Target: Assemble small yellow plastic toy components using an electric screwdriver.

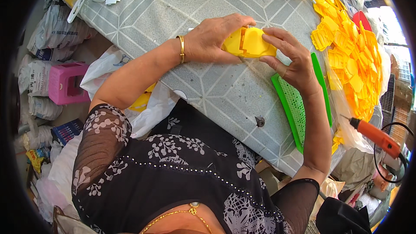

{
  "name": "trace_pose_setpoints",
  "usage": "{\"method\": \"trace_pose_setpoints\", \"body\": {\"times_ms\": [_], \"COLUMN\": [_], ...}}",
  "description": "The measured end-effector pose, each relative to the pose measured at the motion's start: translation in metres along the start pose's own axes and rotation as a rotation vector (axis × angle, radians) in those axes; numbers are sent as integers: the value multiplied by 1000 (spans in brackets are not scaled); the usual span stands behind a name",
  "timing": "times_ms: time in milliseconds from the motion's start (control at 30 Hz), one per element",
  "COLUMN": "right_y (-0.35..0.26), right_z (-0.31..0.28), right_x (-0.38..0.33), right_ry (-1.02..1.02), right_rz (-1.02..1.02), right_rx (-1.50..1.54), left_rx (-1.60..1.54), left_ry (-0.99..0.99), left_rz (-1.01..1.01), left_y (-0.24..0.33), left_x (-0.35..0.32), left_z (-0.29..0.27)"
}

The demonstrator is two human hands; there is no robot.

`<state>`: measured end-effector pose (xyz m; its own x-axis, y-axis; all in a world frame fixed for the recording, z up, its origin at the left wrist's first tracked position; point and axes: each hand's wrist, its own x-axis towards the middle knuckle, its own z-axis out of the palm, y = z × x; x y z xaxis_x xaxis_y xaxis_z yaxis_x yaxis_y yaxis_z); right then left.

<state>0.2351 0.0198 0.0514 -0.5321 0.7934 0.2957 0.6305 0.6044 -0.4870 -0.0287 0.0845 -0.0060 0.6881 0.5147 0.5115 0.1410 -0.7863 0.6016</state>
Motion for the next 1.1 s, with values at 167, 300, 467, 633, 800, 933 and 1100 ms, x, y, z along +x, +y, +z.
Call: {"method": "trace_pose_setpoints", "body": {"times_ms": [167, 300, 467, 633, 800, 933, 1100], "right_y": [4, -1, -6, -10, -23, -11, -54], "right_z": [1, 2, 5, 16, 10, 18, 11], "right_x": [-2, -1, 4, 1, 2, -9, -17], "right_ry": [-4, -19, -38, -17, 4, 0, 262], "right_rz": [19, 20, 104, 124, 273, 213, 57], "right_rx": [64, 58, 73, 71, -66, 82, -281], "left_rx": [-3, -11, -3, 50, 59, 93, 128], "left_ry": [-16, -14, -22, -7, -18, 19, -29], "left_rz": [15, 9, 12, 26, 63, 141, 59], "left_y": [-1, -1, -2, -1, 0, 6, 7], "left_x": [-1, -1, -1, 0, 1, 10, 4], "left_z": [-1, -1, -1, 2, 3, 6, 8]}}
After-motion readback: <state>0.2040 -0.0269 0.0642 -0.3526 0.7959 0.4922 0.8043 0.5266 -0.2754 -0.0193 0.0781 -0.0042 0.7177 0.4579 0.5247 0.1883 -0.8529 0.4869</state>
